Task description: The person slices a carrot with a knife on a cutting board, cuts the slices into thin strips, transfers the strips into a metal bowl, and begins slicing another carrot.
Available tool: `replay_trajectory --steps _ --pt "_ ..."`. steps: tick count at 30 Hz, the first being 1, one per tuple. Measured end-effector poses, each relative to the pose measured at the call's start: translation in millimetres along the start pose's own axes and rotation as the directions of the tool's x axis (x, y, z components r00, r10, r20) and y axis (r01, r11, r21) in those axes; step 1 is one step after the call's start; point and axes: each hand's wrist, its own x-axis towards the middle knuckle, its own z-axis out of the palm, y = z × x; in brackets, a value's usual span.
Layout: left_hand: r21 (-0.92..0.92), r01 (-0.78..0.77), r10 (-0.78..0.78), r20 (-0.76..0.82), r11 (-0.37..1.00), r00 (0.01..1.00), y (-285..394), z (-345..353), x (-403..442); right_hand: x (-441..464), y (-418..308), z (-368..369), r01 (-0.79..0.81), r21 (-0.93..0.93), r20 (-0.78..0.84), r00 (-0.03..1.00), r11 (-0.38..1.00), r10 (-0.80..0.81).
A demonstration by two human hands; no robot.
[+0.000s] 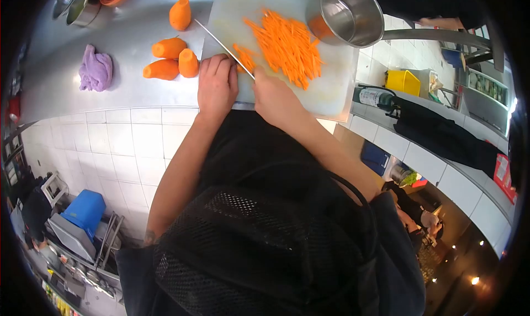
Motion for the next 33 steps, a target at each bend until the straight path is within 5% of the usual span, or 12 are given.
replay_trajectory --steps 2,6,12,17,24,26,33 --pt "0.007 0.000 0.000 0.005 1.000 1.000 1 0 -5 7 1 -1 0.120 0.022 -0.066 0.991 0.993 -0.118" --pt "-0.002 0.004 -0.004 -0.016 1.000 1.000 3 -1 -4 3 -14 -25 0.098 0.068 -0.003 0.995 0.993 -0.098" --pt "-0.002 0.022 -0.022 -0.024 1.000 0.999 4 -2 -2 -15 -26 -21 -0.073 -0.098 0.180 0.980 0.992 0.090" --pt "-0.002 0.010 -0.010 -0.005 1.000 1.000 0 0 -3 16 -11 -15 0.075 0.015 0.026 0.997 0.997 -0.076" --pt "0.014 0.016 -0.016 -0.010 1.000 1.000 -1 0 -4 4 -13 -1 -0.066 0.039 0.133 0.989 0.997 0.061" --pt "0.014 0.003 -0.003 -0.015 1.000 1.000 -2 0 -2 25 -7 8 -0.005 0.146 -0.016 1.000 0.989 0.008" --pt "0.015 0.029 -0.029 -0.002 0.999 1.000 0 0 -5 31 6 -1 0.016 0.158 -0.018 1.000 0.987 -0.014"
